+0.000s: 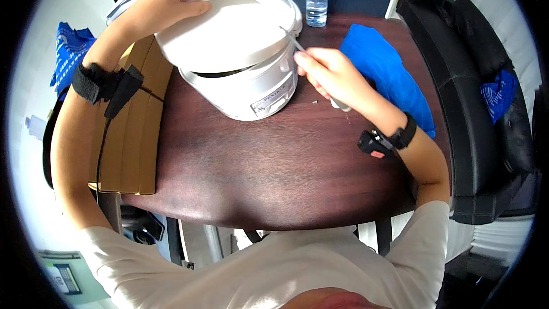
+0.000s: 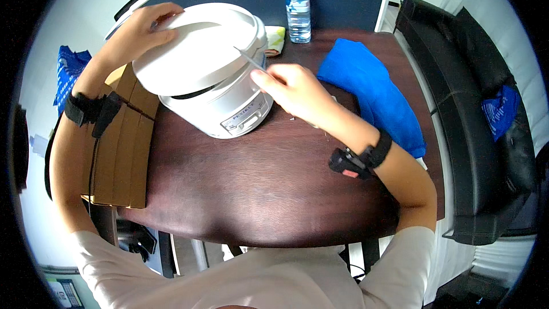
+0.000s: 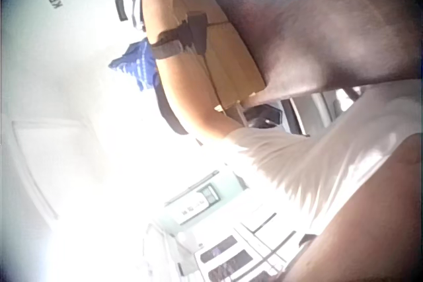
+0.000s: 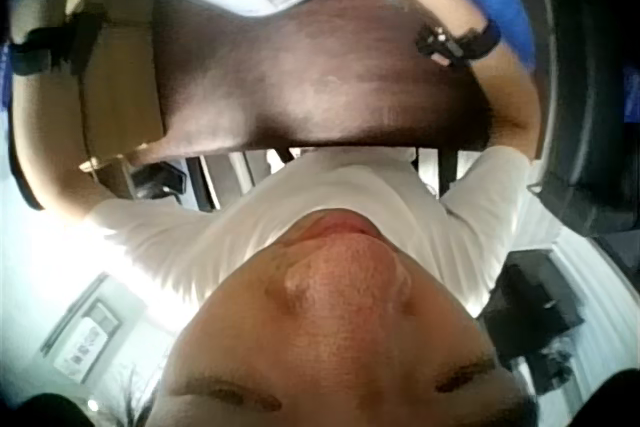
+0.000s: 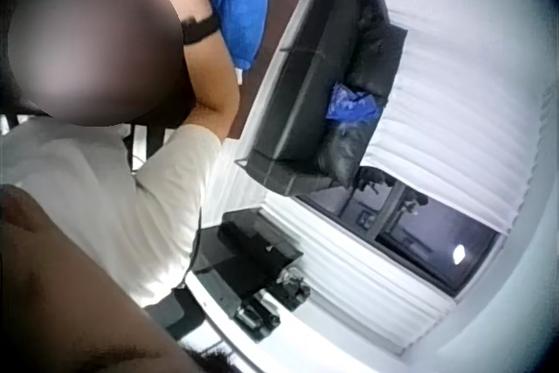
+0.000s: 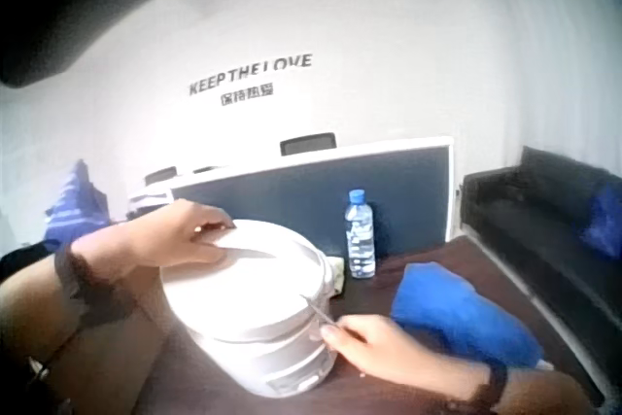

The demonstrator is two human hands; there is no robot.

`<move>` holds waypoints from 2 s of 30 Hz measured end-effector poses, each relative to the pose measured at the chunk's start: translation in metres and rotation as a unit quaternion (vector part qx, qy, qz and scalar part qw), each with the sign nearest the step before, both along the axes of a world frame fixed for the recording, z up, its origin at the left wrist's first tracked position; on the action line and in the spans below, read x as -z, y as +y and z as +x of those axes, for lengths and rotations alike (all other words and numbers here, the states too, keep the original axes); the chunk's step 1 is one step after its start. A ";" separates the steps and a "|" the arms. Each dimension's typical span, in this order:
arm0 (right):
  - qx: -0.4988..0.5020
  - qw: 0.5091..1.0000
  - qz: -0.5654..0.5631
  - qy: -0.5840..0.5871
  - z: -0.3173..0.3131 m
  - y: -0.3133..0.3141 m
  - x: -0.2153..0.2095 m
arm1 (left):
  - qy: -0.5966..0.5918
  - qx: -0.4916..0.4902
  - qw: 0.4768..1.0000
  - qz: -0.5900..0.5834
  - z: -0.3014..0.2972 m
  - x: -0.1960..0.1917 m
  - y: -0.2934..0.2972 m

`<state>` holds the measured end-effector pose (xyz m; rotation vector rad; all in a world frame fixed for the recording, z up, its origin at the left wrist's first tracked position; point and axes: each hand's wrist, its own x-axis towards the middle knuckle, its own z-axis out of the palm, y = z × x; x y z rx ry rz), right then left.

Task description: The person uses a screwdriver to remove screws from a white rice cooker, detaching the lid and a small white plastic component. They wipe the component with a blue cloth and continue unscrewing parts of the cooker's base.

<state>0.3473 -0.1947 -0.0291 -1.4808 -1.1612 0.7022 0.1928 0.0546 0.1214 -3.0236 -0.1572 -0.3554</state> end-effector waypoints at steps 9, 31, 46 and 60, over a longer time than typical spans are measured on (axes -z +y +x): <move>0.036 0.987 -0.049 0.151 -0.008 -0.027 0.010 | 0.009 0.028 1.000 -0.006 -0.005 0.001 -0.013; 0.042 0.989 -0.056 0.127 0.003 -0.034 -0.006 | -0.024 0.208 0.920 0.331 -0.038 -0.013 0.008; -0.001 0.976 0.012 -0.218 -0.045 -0.022 -0.015 | -0.034 0.334 0.821 0.461 -0.059 -0.032 0.018; 0.088 0.919 0.089 -0.374 -0.042 -0.021 -0.003 | 0.022 0.129 0.904 0.408 -0.053 0.001 0.018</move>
